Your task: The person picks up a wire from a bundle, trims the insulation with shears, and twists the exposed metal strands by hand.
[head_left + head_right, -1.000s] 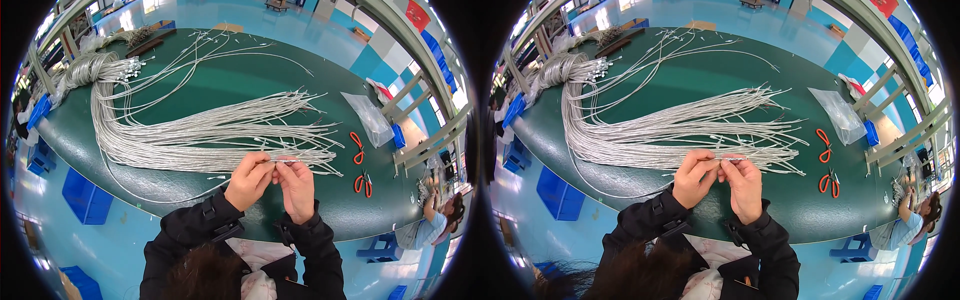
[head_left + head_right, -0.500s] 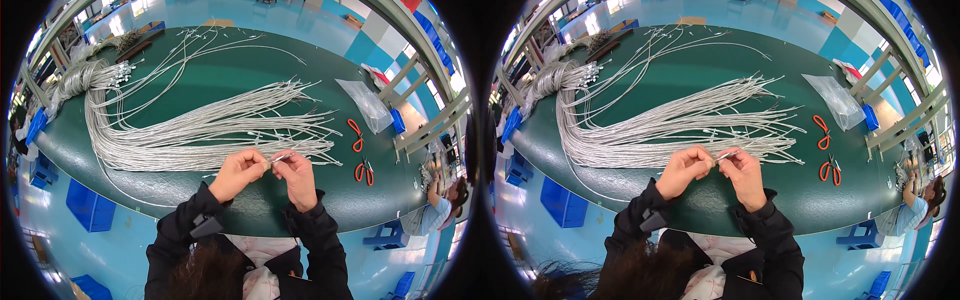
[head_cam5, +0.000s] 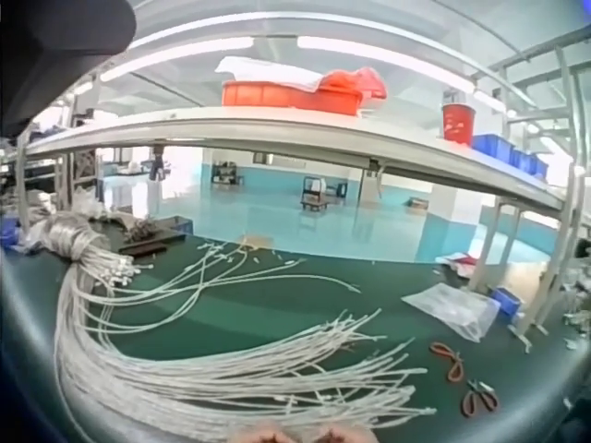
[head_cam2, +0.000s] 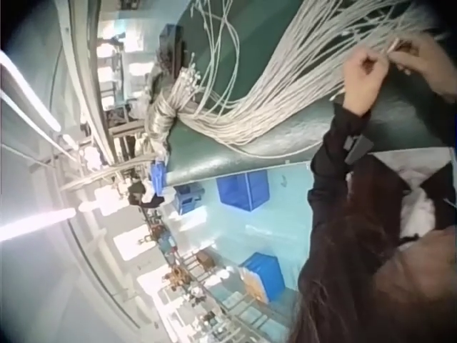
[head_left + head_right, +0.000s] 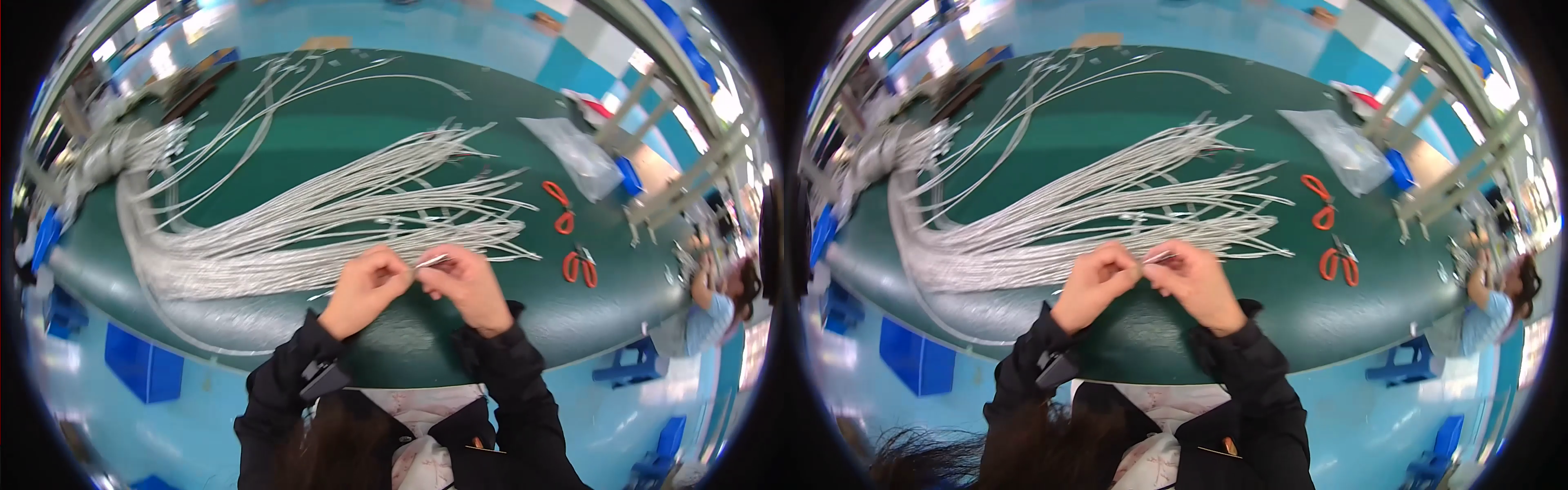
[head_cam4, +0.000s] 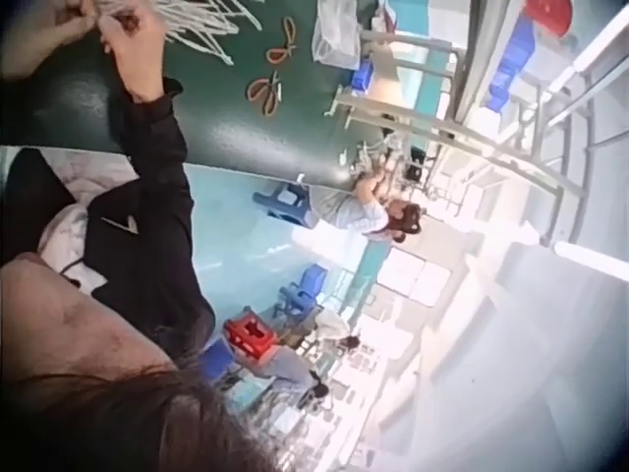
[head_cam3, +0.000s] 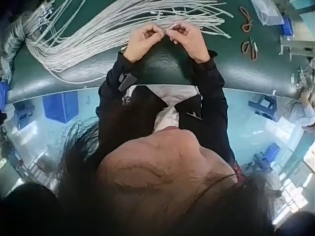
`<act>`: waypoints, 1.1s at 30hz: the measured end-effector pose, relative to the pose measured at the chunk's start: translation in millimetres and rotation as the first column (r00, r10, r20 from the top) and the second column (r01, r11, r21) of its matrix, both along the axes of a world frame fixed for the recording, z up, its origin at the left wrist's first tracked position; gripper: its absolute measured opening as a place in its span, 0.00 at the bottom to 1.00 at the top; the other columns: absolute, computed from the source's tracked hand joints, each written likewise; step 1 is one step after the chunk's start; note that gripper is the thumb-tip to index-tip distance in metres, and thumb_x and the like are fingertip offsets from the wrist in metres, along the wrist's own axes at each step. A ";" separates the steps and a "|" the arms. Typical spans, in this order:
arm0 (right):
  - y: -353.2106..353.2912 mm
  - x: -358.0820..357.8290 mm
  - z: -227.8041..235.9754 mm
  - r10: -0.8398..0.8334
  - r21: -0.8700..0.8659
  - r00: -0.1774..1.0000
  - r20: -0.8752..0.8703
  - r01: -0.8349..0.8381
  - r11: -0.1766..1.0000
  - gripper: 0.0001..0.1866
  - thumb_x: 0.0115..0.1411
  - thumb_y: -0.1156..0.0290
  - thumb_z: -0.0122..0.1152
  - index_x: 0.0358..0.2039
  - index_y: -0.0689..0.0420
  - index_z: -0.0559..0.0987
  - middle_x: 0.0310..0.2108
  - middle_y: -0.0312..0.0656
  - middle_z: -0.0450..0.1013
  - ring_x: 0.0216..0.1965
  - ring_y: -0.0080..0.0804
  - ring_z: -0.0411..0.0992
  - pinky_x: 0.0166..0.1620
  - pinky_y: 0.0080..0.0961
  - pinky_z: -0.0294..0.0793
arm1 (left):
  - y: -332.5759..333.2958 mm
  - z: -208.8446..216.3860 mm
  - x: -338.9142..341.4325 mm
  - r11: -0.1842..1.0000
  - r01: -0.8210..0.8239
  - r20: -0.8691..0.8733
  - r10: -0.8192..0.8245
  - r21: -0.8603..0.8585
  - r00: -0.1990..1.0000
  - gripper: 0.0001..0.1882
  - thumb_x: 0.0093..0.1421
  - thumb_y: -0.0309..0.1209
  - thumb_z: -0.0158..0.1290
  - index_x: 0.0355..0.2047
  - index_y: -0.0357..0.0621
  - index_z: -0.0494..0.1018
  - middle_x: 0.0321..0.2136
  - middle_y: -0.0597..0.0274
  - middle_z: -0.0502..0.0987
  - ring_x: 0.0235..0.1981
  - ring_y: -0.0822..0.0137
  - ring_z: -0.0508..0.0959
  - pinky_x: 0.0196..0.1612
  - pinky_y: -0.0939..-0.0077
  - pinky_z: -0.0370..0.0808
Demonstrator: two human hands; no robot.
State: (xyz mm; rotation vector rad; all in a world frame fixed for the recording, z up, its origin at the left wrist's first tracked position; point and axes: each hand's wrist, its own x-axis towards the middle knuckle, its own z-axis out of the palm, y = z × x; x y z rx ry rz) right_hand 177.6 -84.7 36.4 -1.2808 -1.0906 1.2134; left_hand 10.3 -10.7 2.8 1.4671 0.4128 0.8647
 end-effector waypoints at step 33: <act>3.8 -17.8 -17.3 -0.004 0.109 0.968 -0.249 0.032 0.994 0.08 0.60 0.72 0.50 0.33 0.65 0.74 0.25 0.43 0.75 0.23 0.25 0.74 0.27 0.18 0.73 | 15.1 7.9 -16.2 0.921 -0.147 -0.242 0.244 0.360 0.939 0.03 0.53 0.21 0.52 0.25 0.38 0.68 0.26 0.62 0.68 0.29 0.68 0.68 0.33 0.77 0.65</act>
